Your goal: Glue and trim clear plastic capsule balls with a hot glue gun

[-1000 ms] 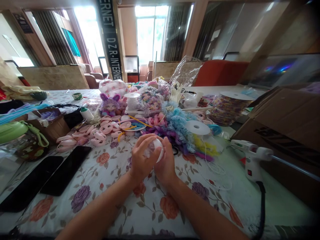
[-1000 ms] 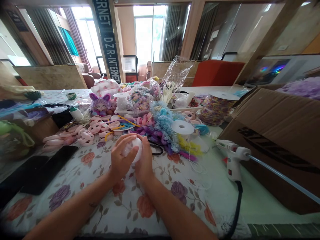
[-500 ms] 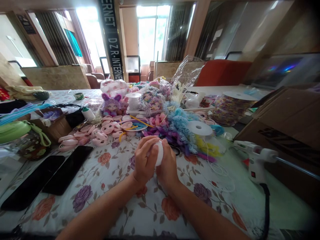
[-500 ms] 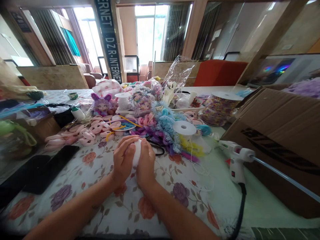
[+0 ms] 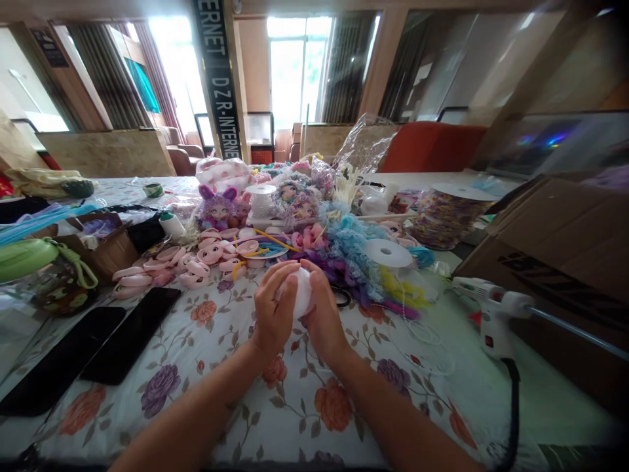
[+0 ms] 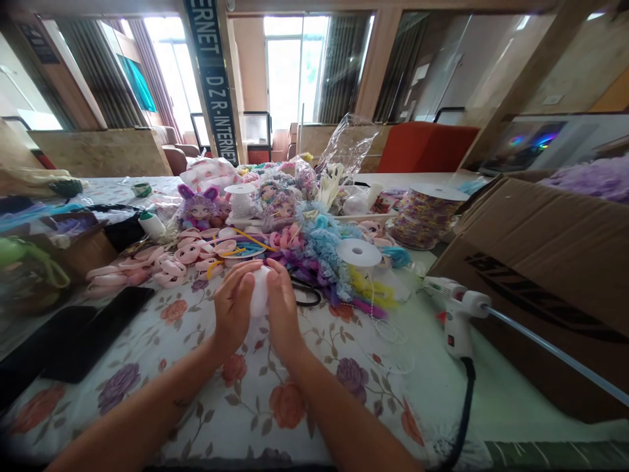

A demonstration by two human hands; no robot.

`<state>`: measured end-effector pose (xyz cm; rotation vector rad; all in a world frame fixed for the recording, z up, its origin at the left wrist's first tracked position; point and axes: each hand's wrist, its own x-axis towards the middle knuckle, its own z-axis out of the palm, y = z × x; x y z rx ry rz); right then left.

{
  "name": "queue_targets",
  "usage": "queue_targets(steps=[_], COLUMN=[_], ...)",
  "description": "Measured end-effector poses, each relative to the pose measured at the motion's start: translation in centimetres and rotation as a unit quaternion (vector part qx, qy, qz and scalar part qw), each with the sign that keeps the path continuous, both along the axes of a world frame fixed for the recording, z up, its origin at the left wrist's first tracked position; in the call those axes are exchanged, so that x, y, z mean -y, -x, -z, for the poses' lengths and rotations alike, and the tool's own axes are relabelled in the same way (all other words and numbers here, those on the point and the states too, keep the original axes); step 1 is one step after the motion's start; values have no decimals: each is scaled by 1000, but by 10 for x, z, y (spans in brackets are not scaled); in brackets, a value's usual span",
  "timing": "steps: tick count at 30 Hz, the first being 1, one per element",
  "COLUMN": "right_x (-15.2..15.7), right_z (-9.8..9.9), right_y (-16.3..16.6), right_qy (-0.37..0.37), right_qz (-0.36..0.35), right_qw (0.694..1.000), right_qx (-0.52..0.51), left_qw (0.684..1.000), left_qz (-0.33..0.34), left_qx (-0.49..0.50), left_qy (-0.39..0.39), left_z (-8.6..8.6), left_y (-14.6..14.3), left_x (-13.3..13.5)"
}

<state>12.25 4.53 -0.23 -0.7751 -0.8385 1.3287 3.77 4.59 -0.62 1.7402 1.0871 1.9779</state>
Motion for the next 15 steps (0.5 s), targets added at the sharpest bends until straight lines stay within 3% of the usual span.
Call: queue_targets(steps=[2, 4, 11, 15], right_x=[4, 7, 13, 15], right_z=[3, 5, 3, 2], right_y=[1, 1, -1, 0], right_qy=[-86, -123, -126, -109], right_qz=[69, 115, 140, 149], right_qw=[987, 970, 966, 968], right_qx=[118, 173, 177, 167], left_qw=[999, 999, 991, 993], left_qz=[0, 12, 66, 44], left_qx=[35, 26, -71, -72], left_qy=[24, 21, -89, -80], left_z=[0, 1, 4, 5], left_y=[-3, -4, 8, 4], left_x=[3, 5, 2, 5])
